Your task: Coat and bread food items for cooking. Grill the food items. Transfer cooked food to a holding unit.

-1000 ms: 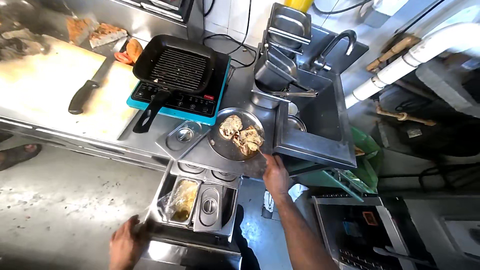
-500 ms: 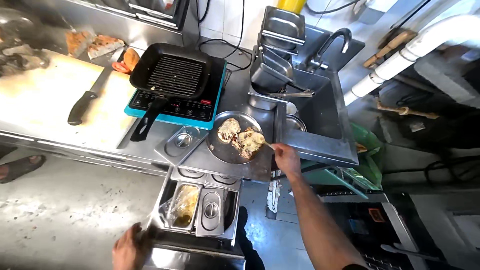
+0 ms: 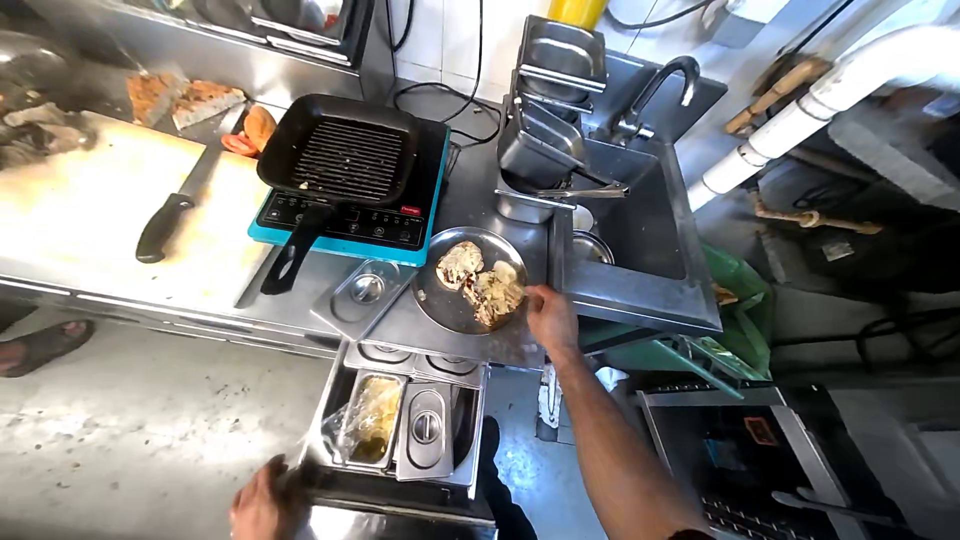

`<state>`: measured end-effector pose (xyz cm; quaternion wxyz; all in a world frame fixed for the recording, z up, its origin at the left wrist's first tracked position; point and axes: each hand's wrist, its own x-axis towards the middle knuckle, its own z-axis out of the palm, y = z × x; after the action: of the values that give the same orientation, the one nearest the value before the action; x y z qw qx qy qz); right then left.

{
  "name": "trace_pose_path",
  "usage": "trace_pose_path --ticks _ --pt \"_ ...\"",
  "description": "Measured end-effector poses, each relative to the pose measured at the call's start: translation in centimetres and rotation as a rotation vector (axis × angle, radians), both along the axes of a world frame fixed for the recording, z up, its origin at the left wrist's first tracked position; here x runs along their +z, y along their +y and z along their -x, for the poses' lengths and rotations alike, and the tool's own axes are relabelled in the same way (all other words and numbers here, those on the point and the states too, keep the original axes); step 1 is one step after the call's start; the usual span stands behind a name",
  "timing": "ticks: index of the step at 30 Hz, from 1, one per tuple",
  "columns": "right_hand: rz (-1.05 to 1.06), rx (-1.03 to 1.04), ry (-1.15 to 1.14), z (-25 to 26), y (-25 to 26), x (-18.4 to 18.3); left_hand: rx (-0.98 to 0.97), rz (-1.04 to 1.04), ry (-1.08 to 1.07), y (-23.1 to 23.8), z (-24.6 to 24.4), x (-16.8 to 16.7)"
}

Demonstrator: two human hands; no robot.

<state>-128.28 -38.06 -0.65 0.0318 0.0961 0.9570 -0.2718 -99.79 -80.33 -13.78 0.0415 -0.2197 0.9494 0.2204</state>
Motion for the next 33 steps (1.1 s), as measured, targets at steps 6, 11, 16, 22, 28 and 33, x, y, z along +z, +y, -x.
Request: trace_pose_path --ticks 6,11,16,22,28,33 --pt "0.020 0.109 -0.205 0.8 -2.4 2.4 -0.001 -0.032 -0.017 0.0 0.0 0.8" --pt "-0.201 0.128 -0.069 -1.6 -0.4 2.2 0.008 -0.021 -0.027 0.0 -0.2 0.8" --pt "-0.090 0.358 0.175 1.7 -3.8 0.1 -0.008 0.015 0.060 0.0 -0.6 -0.2" --pt "-0.118 0.252 -0.021 3.9 -5.8 3.6 0.109 -0.162 -0.053 0.4 1.0 2.3" --pt "0.243 0.638 -0.380 -8.3 -8.1 0.2 0.264 -0.404 -0.160 -1.4 6.0 1.8" --pt "-0.133 0.614 -0.672 -15.3 -19.4 -5.7 0.223 -0.419 -0.305 -0.7 8.8 1.7"
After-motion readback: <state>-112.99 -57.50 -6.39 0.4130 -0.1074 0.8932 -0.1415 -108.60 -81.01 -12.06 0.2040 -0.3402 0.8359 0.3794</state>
